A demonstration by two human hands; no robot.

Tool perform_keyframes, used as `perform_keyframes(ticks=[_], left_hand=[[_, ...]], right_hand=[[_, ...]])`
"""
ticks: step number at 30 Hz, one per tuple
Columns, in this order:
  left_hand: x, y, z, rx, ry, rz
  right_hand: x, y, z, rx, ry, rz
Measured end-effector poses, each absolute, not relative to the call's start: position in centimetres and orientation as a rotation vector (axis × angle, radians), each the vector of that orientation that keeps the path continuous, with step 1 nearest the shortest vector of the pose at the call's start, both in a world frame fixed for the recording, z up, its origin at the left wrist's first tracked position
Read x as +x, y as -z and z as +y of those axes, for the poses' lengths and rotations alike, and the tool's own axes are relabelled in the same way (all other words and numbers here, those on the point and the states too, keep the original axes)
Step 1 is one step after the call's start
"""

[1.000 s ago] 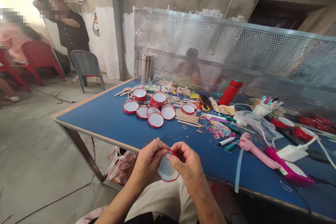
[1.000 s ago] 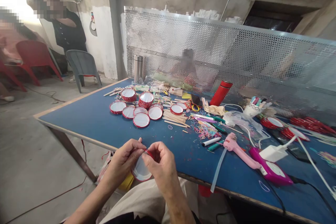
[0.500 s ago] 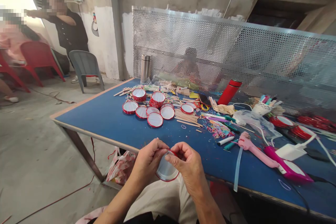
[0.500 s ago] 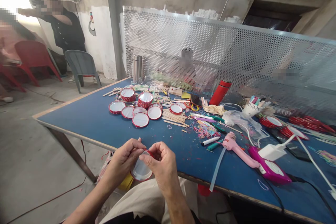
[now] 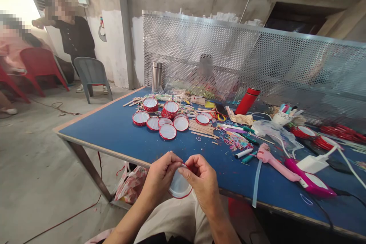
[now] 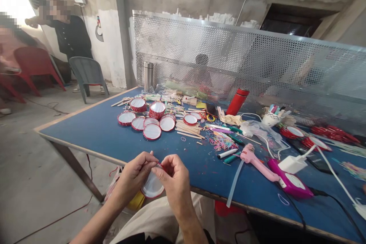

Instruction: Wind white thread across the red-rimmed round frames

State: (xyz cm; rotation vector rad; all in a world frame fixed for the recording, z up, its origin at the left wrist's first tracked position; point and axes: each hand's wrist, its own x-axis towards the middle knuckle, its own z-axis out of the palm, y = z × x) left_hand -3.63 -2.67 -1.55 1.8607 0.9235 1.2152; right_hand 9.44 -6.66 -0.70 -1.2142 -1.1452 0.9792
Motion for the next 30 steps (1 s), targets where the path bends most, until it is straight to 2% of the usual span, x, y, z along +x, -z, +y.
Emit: perform_keyframes(ticks=[8, 17, 30], left_hand=[[-3.9, 1.3, -2.7, 1.814, -1.112, 0.951], [-4.5, -0.7, -1.0, 1.849, -0.702, 0.922], [2.0, -1.1, 6.3, 1.805, -0.685, 0.916]], right_hand=[[9.3, 0.6, -6.8, -1.245, -0.943, -1.109], [10.5, -1.6, -5.9, -1.254, -0.910, -1.165], [15.1, -3.1, 1.8, -1.358, -0.701, -1.111]])
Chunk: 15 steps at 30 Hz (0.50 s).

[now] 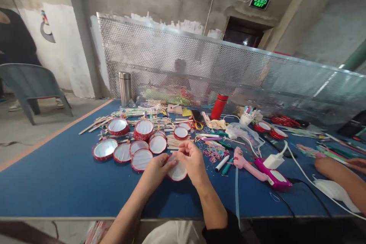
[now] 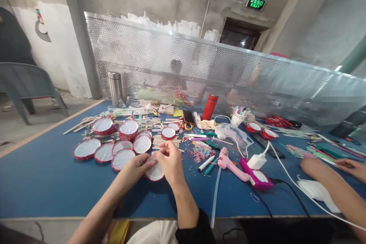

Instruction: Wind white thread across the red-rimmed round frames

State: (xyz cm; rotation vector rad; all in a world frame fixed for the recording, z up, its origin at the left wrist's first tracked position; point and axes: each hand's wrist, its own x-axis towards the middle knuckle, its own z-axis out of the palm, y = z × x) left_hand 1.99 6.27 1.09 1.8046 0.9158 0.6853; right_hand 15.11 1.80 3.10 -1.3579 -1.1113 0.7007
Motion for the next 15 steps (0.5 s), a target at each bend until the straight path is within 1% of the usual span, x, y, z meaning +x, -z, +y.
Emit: perform_keyframes(ticks=[4, 10, 15], left_hand=[[1.9, -0.5, 5.9, 1.784, -0.704, 1.000], [1.5, 0.1, 5.7, 1.712, -0.724, 1.013], [1.6, 1.0, 6.2, 1.680, -0.703, 1.020]], right_hand=[[15.5, -2.7, 1.7, -1.488, -0.508, -1.209], [15.4, -1.5, 0.2, -1.740, -0.001, -1.220], [14.9, 0.7, -0.1, -1.902, 0.286, -1.528]])
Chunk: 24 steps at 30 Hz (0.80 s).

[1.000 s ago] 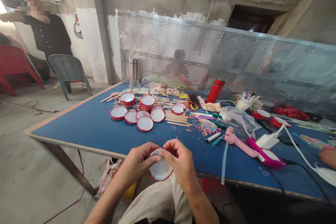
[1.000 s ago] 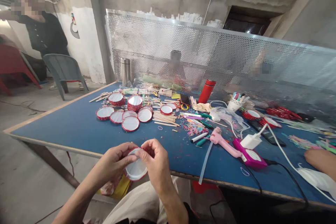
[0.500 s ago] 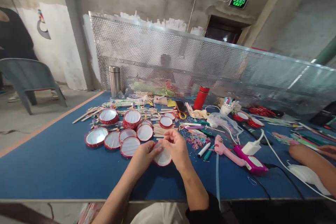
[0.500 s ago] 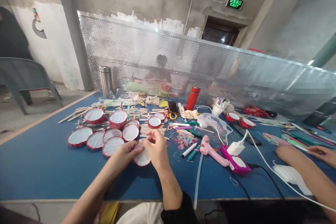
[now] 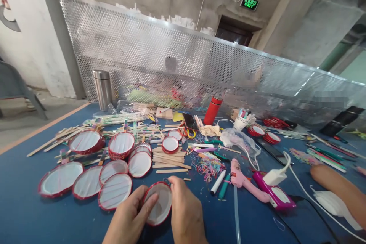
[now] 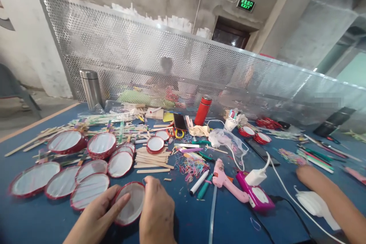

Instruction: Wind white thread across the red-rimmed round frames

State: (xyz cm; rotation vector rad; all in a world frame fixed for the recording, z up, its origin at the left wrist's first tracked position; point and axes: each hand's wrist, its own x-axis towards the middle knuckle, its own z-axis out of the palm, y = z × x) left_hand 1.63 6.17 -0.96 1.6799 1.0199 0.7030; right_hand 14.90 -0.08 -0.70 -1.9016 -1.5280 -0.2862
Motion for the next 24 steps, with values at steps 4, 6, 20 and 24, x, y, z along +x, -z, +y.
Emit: perform_keyframes(ticks=[4, 6, 20, 24], left_hand=[[1.4, 1.9, 6.4, 1.682, -0.662, 1.047], [1.3, 2.0, 6.4, 1.661, -0.671, 1.090], [2.1, -0.2, 6.3, 1.670, -0.674, 1.186], [3.1, -0.4, 6.6, 1.853, -0.618, 1.259]], right_hand=[[14.1, 3.0, -0.2, -2.026, 0.422, -1.463], [14.0, 3.7, -0.5, -2.070, 0.405, -1.471], [14.9, 2.7, -1.6, -2.011, 0.430, -1.476], [15.9, 1.4, -1.7, -1.963, 0.300, -1.633]])
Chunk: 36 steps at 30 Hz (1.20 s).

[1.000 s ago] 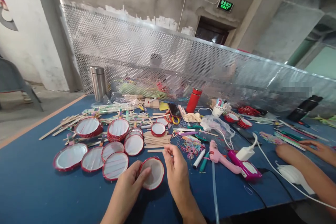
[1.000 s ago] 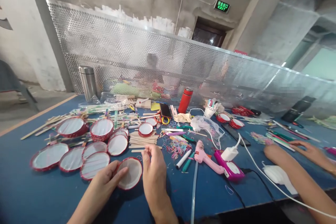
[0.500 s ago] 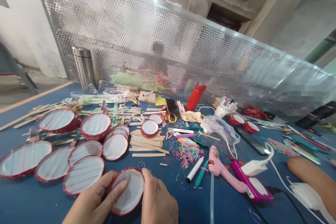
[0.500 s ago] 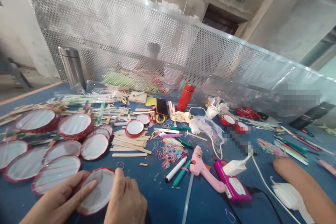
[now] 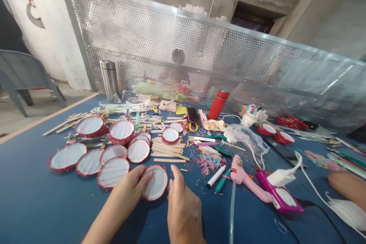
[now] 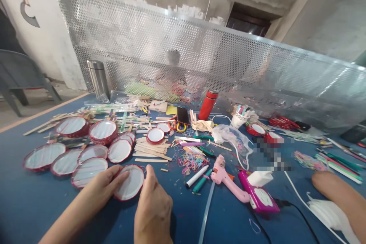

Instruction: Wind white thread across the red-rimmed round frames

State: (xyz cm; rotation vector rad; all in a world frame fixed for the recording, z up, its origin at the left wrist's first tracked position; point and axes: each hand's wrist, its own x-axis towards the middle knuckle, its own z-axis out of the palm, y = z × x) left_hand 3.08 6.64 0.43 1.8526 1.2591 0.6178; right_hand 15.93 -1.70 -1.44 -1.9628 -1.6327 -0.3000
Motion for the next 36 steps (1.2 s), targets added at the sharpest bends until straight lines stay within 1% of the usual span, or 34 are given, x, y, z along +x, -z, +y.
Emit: perform_keyframes(ticks=[3, 6, 8, 11, 13, 15, 17, 20, 24, 28, 36], left_hand=[[3.4, -0.3, 6.7, 1.928, -0.656, 1.296], [2.9, 0.0, 6.6, 1.831, -0.767, 1.186], [2.5, 0.2, 6.4, 1.753, -0.817, 1.102], [2.4, 0.2, 5.9, 1.664, -0.820, 1.028], [2.5, 0.0, 5.7, 1.606, -0.775, 0.962], [2.7, -0.3, 5.5, 1.567, -0.724, 0.894], [2.6, -0.4, 5.4, 1.561, -0.712, 0.855], [2.5, -0.6, 5.4, 1.565, -0.723, 0.849], [2.4, -0.5, 5.4, 1.508, -0.746, 0.834], [2.4, -0.1, 5.4, 1.459, -0.780, 0.809], [2.5, -0.3, 5.3, 1.446, -0.775, 0.785]], right_hand=[[16.2, 1.5, -1.9, -1.962, 0.230, -1.621], [16.4, 1.8, -3.0, -1.873, 0.222, -1.628], [17.1, 1.0, -4.4, -1.797, 0.236, -1.661], [19.2, -2.5, -6.4, -1.790, 0.257, -1.843], [20.7, -5.8, -6.2, -1.902, 0.311, -1.857], [22.2, -8.7, -4.5, -2.033, 0.248, -1.859], [23.5, -10.2, -1.4, -2.169, 0.071, -1.825], [25.3, -9.4, 3.6, -2.265, -0.076, -1.796], [27.4, -6.0, 8.1, -2.342, -0.275, -1.830], [28.7, -4.0, 9.8, -2.408, -0.477, -1.847], [28.8, -3.6, 10.4, -2.416, -0.602, -1.812]])
